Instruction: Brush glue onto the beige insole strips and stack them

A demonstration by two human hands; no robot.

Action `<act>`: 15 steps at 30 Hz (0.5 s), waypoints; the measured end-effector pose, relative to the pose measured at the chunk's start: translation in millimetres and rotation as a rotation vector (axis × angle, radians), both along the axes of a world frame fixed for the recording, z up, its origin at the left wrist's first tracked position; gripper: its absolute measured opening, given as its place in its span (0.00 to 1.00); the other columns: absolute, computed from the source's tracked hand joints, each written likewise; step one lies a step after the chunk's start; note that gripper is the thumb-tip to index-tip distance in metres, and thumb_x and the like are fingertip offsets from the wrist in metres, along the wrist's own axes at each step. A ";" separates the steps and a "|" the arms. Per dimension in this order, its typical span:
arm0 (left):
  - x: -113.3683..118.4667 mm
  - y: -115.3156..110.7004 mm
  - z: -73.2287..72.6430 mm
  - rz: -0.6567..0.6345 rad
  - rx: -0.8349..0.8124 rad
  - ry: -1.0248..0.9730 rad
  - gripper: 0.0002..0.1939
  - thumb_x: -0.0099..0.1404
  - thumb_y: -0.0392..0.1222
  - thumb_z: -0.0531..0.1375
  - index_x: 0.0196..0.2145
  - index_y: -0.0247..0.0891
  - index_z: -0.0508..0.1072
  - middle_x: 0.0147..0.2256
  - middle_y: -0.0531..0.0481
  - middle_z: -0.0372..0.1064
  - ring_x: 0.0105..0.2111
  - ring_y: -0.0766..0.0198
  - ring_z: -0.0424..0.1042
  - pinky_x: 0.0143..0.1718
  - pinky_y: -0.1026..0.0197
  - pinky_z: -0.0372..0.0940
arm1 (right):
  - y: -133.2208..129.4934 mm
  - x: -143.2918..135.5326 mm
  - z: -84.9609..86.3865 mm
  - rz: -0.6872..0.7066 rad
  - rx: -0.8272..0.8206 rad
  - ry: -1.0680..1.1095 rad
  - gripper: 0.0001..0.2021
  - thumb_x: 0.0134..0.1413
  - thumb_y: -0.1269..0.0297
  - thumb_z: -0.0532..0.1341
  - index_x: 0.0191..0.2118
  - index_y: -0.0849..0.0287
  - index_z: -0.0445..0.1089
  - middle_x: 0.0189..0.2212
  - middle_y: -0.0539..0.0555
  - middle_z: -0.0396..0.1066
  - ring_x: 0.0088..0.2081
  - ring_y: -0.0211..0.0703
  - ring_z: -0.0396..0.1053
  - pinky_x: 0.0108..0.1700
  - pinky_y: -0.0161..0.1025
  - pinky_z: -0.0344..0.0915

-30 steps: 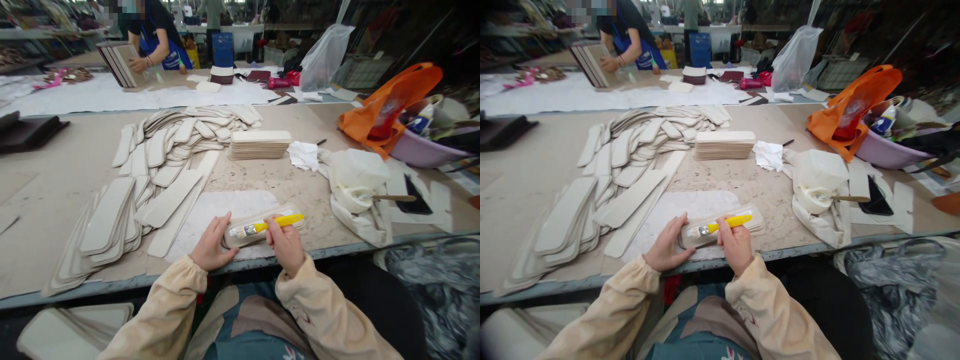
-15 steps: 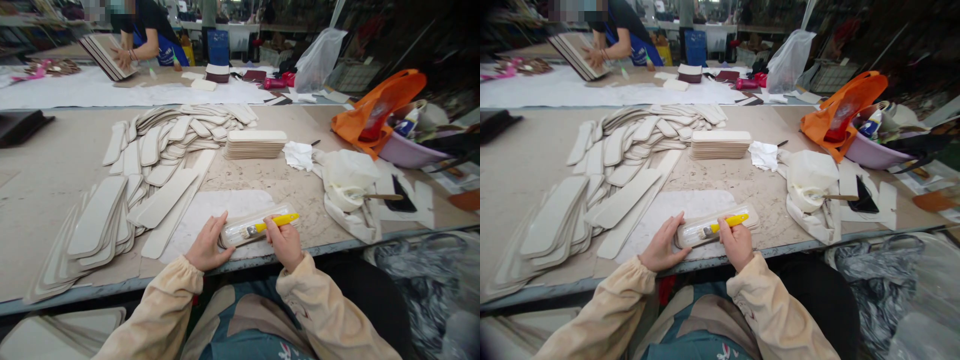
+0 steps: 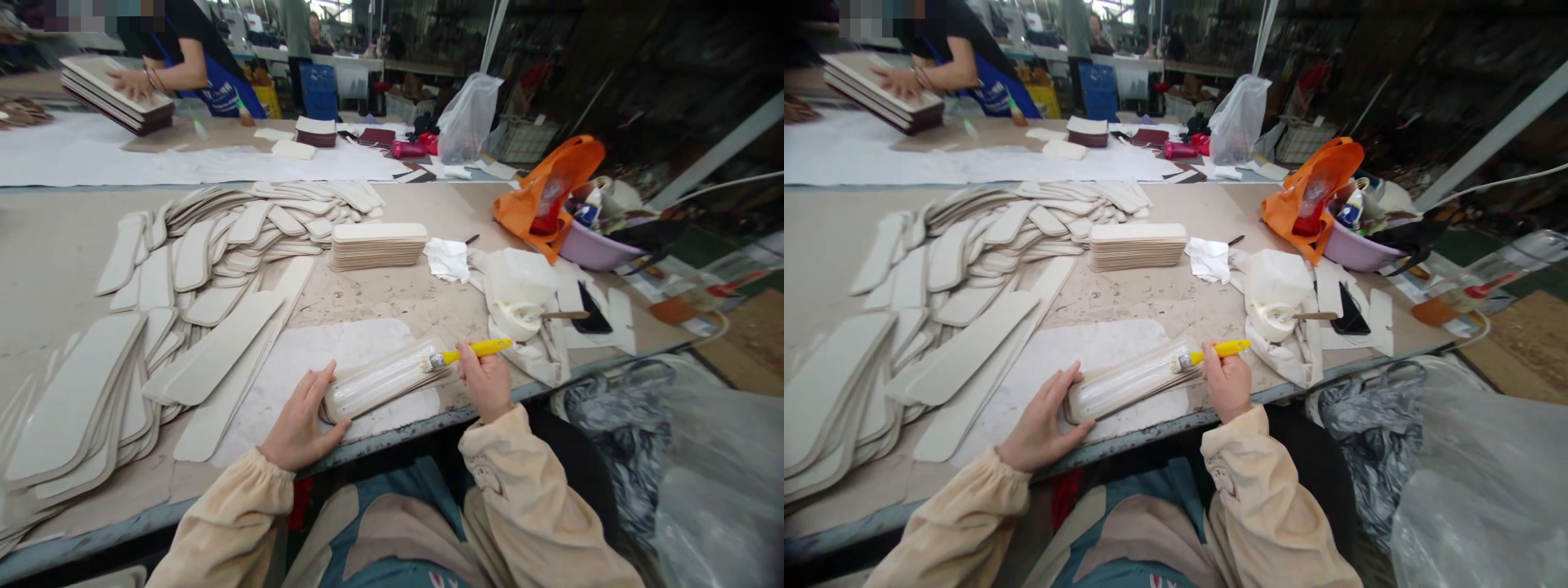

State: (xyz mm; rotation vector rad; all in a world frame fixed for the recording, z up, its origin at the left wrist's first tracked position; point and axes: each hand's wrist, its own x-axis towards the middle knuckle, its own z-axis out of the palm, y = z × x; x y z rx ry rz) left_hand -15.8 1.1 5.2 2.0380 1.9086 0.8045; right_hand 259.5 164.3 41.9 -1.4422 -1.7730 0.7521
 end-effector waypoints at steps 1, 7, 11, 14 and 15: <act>-0.1 -0.1 -0.4 0.001 0.001 0.005 0.46 0.59 0.45 0.61 0.67 0.39 0.39 0.56 0.38 0.59 0.58 0.45 0.57 0.61 0.38 0.53 | 2.2 2.8 0.0 -0.006 0.015 -0.010 0.25 0.60 0.49 0.52 0.16 0.56 0.61 0.14 0.49 0.64 0.21 0.39 0.64 0.31 0.37 0.58; 0.7 0.1 -0.2 0.008 0.005 0.015 0.45 0.59 0.45 0.61 0.67 0.40 0.40 0.55 0.38 0.59 0.58 0.46 0.58 0.60 0.38 0.55 | 11.5 14.6 0.1 -0.054 0.104 -0.087 0.24 0.61 0.49 0.51 0.18 0.57 0.64 0.16 0.51 0.66 0.23 0.40 0.65 0.31 0.37 0.58; 1.7 0.5 2.0 0.003 0.009 0.020 0.45 0.59 0.45 0.61 0.67 0.41 0.40 0.55 0.38 0.60 0.57 0.46 0.59 0.60 0.39 0.55 | 14.6 18.1 -0.3 -0.062 0.173 -0.144 0.23 0.62 0.50 0.51 0.20 0.58 0.65 0.16 0.51 0.65 0.23 0.40 0.65 0.31 0.37 0.57; 1.5 0.5 2.7 -0.002 0.009 0.017 0.44 0.60 0.44 0.60 0.67 0.41 0.40 0.55 0.38 0.60 0.57 0.47 0.59 0.59 0.40 0.56 | 14.5 18.7 0.2 -0.067 0.201 -0.151 0.23 0.62 0.50 0.50 0.23 0.59 0.67 0.16 0.50 0.65 0.22 0.40 0.64 0.30 0.37 0.56; 1.1 0.7 2.5 -0.005 0.008 0.013 0.44 0.60 0.44 0.60 0.67 0.40 0.40 0.55 0.38 0.59 0.57 0.47 0.59 0.59 0.40 0.56 | 13.8 18.3 0.6 -0.072 0.210 -0.140 0.23 0.62 0.49 0.50 0.24 0.59 0.67 0.16 0.50 0.65 0.22 0.40 0.64 0.30 0.38 0.57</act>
